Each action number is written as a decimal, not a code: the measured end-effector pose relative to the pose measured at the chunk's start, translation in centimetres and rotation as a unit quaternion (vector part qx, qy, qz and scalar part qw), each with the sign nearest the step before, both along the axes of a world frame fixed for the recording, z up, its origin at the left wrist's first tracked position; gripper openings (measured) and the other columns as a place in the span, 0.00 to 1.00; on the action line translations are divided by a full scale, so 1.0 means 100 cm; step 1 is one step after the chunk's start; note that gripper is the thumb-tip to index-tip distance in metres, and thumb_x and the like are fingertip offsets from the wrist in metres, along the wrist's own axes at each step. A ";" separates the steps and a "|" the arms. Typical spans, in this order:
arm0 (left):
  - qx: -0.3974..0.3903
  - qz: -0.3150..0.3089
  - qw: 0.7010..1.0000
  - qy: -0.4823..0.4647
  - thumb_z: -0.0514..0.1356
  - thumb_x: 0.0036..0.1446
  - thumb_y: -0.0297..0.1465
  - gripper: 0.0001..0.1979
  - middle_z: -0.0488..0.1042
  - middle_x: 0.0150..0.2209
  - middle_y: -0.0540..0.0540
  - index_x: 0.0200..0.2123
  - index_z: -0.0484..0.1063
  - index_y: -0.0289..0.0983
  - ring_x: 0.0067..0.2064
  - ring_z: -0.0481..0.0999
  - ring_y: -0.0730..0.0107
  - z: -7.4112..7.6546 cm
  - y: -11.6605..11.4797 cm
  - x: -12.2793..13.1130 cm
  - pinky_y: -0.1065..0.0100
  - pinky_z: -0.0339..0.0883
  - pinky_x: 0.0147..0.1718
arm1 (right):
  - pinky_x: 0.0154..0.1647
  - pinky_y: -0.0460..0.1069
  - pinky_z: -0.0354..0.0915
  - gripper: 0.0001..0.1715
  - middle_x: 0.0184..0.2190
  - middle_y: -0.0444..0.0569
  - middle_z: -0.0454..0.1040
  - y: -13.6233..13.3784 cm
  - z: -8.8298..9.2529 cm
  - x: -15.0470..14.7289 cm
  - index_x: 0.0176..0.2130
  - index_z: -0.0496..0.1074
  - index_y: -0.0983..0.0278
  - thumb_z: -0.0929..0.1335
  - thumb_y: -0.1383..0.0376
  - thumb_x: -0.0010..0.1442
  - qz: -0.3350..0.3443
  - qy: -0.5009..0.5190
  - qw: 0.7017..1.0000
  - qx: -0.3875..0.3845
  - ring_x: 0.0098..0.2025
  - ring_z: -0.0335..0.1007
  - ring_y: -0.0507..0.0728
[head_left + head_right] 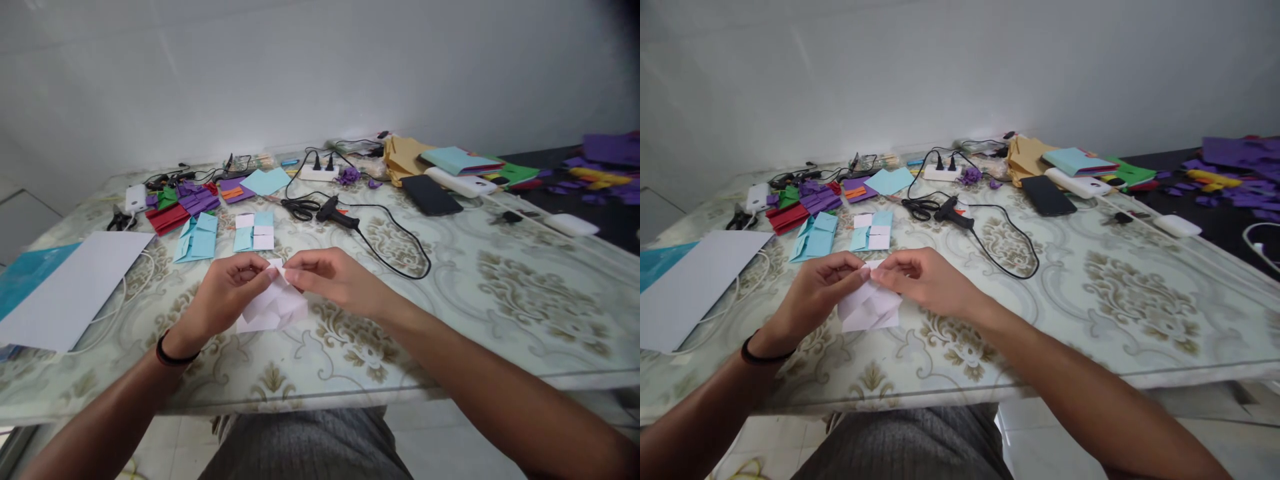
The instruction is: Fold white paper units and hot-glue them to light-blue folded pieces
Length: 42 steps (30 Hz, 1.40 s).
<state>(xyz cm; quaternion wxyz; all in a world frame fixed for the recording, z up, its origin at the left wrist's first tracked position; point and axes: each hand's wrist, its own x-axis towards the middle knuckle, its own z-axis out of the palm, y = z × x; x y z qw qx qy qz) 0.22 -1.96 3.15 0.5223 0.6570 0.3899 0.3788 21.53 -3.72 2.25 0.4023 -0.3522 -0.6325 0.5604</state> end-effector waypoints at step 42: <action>0.174 -0.009 0.972 0.158 0.64 0.64 0.38 0.13 0.78 0.25 0.49 0.33 0.85 0.36 0.24 0.67 0.74 0.006 -0.008 -0.006 0.73 0.58 0.22 | 0.39 0.49 0.69 0.05 0.30 0.45 0.77 -0.001 -0.003 -0.001 0.33 0.76 0.63 0.72 0.64 0.60 -0.095 -0.058 0.987 0.113 0.33 0.70 0.53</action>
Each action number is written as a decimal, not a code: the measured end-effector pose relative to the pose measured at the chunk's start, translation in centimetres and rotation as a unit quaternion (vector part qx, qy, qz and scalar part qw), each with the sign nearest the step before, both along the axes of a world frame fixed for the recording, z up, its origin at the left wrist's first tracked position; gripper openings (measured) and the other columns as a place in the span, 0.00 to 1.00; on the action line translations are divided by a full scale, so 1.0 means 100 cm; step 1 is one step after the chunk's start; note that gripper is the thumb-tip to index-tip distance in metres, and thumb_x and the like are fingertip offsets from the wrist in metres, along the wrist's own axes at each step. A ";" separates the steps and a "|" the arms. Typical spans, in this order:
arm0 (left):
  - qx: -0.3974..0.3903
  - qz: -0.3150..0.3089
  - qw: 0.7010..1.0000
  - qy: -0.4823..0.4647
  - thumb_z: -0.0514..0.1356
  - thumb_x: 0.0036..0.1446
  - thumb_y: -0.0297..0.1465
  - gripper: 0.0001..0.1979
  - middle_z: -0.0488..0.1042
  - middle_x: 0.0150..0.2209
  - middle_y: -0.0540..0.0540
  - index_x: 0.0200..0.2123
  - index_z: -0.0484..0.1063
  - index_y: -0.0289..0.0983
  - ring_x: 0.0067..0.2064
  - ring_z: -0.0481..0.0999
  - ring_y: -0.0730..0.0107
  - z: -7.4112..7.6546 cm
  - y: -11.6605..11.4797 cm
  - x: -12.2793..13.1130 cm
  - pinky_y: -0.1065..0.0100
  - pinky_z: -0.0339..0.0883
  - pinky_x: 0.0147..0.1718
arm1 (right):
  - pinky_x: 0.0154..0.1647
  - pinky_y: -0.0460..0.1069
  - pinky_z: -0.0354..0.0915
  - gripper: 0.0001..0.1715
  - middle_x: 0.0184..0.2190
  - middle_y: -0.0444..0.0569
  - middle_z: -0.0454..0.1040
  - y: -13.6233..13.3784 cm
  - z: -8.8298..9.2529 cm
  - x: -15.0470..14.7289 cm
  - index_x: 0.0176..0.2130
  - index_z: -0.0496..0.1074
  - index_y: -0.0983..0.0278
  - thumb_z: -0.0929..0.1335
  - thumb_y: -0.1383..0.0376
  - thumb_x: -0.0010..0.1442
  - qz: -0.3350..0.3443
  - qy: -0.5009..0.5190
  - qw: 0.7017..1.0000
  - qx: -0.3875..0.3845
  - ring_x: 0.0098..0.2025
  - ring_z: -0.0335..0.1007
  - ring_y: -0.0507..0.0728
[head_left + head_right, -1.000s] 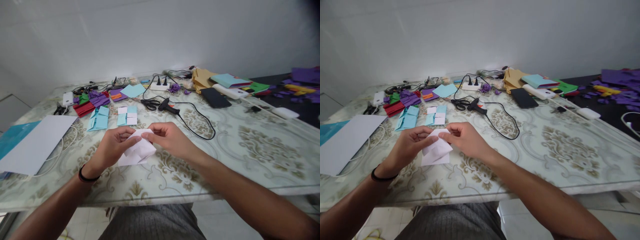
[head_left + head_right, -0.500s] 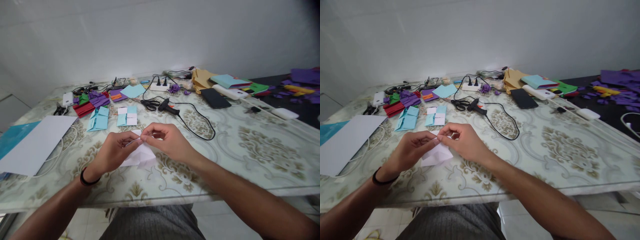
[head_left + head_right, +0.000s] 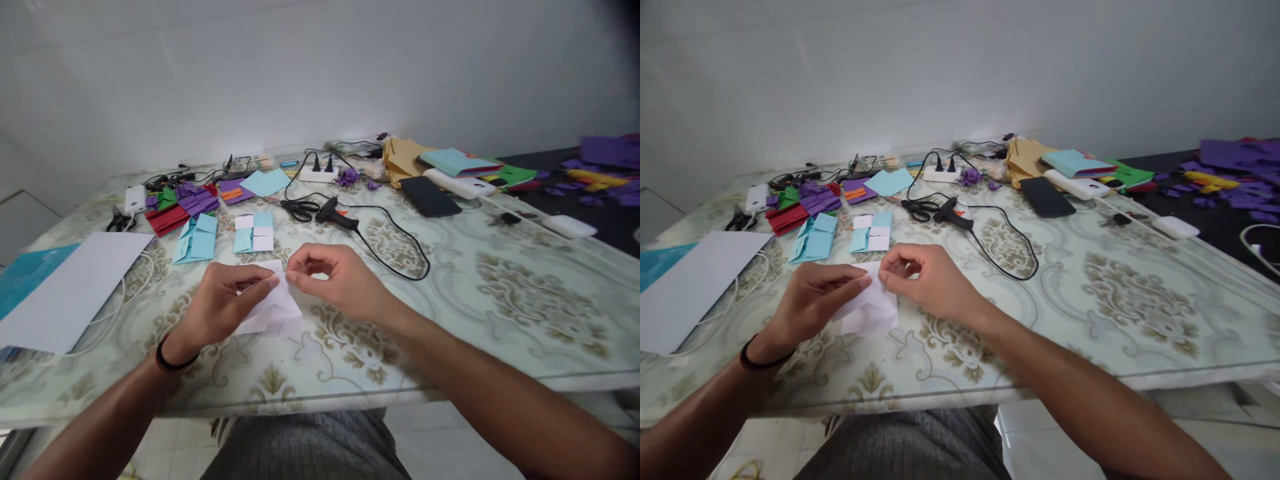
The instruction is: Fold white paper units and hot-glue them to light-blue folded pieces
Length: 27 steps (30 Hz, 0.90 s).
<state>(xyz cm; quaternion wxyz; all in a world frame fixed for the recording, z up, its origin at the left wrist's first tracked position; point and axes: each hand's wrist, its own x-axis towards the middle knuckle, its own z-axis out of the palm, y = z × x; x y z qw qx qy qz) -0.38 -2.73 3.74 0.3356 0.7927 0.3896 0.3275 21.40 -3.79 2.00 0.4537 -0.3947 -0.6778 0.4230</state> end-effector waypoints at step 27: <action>-0.101 0.095 0.980 -0.144 0.72 0.55 0.38 0.11 0.83 0.27 0.47 0.32 0.83 0.36 0.28 0.82 0.69 -0.005 0.011 0.001 0.72 0.79 0.28 | 0.35 0.48 0.63 0.07 0.31 0.44 0.73 0.005 -0.004 0.005 0.34 0.72 0.62 0.71 0.62 0.63 -0.043 0.024 0.999 0.017 0.32 0.66 0.52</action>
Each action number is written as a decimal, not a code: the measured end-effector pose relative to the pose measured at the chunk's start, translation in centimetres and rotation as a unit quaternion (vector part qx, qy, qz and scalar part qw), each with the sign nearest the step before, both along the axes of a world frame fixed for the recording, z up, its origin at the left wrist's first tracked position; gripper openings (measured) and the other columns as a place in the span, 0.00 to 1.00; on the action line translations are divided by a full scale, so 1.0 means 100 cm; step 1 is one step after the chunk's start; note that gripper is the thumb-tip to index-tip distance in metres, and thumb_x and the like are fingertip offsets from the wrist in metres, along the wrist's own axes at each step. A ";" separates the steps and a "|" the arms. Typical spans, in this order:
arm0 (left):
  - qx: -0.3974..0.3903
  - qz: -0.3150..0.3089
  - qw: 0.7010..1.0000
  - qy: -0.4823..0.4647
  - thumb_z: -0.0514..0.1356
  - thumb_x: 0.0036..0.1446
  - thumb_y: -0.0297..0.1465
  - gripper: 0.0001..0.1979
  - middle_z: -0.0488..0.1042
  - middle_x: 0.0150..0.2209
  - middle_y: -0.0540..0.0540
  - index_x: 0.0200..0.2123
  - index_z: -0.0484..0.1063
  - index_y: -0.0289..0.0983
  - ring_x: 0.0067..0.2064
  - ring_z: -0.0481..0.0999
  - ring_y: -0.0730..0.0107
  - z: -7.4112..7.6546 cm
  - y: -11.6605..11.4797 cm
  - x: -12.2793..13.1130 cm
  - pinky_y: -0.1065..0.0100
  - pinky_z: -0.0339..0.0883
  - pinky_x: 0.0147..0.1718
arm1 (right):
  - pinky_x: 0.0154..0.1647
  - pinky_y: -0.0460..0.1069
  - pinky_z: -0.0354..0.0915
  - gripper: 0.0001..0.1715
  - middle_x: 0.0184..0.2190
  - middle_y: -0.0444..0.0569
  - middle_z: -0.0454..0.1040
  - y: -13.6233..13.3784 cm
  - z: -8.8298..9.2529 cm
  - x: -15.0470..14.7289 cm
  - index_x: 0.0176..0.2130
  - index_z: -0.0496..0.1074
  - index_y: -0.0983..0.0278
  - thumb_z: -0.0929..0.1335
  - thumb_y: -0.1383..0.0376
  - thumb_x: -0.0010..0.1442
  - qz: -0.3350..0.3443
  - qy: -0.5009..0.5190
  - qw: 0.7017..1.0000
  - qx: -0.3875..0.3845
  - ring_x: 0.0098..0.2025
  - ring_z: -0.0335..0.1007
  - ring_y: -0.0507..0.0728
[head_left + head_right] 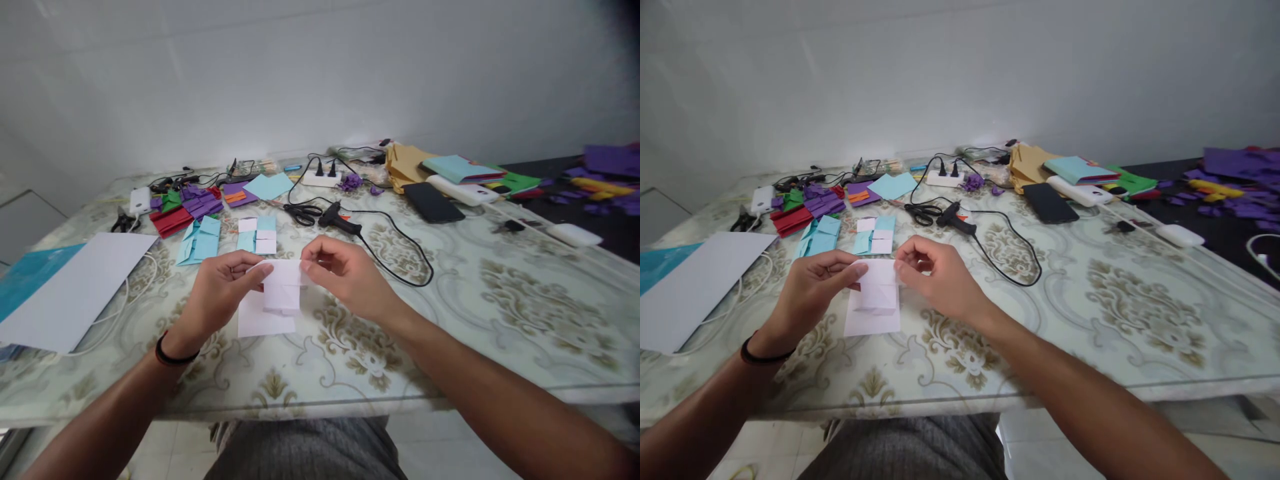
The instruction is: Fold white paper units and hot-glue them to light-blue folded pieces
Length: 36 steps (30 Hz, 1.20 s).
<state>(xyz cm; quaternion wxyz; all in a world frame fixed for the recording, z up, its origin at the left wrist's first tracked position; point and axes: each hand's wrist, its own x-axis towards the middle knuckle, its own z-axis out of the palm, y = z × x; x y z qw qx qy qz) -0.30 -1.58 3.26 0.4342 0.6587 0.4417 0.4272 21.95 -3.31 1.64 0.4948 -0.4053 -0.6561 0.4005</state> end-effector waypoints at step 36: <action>-0.006 -0.050 0.999 -0.008 0.70 0.57 0.33 0.06 0.83 0.30 0.49 0.34 0.82 0.37 0.32 0.81 0.72 -0.003 -0.006 0.003 0.75 0.76 0.32 | 0.37 0.47 0.66 0.05 0.30 0.44 0.79 -0.008 0.001 -0.013 0.34 0.78 0.64 0.72 0.65 0.63 -0.017 -0.060 0.997 0.050 0.33 0.72 0.52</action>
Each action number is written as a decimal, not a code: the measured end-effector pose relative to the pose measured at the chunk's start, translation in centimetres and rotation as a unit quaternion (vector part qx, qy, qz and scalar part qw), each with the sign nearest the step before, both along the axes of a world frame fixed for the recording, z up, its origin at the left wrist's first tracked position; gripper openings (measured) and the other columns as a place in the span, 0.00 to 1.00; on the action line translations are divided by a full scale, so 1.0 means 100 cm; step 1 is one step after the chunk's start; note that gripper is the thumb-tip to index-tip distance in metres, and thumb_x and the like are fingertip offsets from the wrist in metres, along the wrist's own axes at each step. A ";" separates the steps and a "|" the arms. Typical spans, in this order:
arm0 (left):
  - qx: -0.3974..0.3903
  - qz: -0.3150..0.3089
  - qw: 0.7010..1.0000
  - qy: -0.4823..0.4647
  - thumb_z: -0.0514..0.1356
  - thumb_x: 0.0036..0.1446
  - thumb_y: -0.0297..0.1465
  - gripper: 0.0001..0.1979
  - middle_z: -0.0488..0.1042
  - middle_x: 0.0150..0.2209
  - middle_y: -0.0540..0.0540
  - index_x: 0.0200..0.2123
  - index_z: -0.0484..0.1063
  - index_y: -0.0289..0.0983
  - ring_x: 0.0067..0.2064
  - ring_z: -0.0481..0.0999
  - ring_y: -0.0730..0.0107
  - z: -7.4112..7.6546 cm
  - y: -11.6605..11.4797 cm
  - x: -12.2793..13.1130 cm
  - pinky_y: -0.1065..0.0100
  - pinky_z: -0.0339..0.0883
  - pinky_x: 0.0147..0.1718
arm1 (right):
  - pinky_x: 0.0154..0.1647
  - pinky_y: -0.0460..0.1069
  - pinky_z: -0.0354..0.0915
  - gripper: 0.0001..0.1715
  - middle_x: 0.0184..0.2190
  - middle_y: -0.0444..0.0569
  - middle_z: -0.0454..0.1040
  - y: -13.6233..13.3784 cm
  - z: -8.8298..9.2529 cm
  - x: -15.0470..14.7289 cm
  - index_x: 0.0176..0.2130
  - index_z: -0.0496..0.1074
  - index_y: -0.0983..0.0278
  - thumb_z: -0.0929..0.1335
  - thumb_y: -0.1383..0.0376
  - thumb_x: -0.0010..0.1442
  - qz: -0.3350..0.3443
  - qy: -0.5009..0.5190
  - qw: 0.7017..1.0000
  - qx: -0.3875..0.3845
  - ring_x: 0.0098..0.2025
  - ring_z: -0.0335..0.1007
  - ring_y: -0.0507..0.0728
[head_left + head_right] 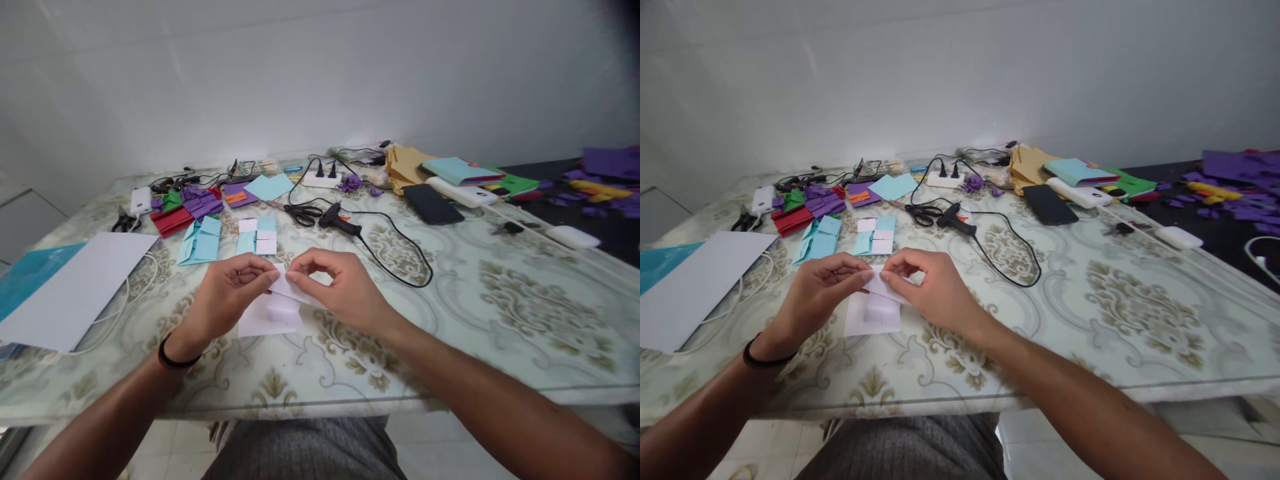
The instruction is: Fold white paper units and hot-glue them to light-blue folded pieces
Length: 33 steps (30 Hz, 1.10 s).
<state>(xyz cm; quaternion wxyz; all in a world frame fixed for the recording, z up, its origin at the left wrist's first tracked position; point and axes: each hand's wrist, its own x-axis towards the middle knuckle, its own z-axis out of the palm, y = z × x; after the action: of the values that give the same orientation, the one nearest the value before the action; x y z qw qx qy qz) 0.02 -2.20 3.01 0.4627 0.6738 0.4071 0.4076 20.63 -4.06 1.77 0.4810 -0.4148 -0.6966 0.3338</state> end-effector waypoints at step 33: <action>0.037 -0.038 0.998 0.024 0.69 0.59 0.31 0.03 0.84 0.32 0.49 0.34 0.82 0.38 0.32 0.81 0.74 -0.001 0.005 -0.001 0.77 0.73 0.32 | 0.33 0.45 0.65 0.05 0.27 0.44 0.79 0.001 0.001 0.000 0.34 0.79 0.64 0.73 0.65 0.63 0.038 -0.026 0.998 -0.048 0.30 0.72 0.51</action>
<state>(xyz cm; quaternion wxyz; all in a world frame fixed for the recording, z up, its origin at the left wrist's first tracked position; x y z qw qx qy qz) -0.05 -1.73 2.87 0.4430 0.7149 0.3766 0.3883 20.60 -3.94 1.86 0.4292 -0.4192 -0.7074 0.3737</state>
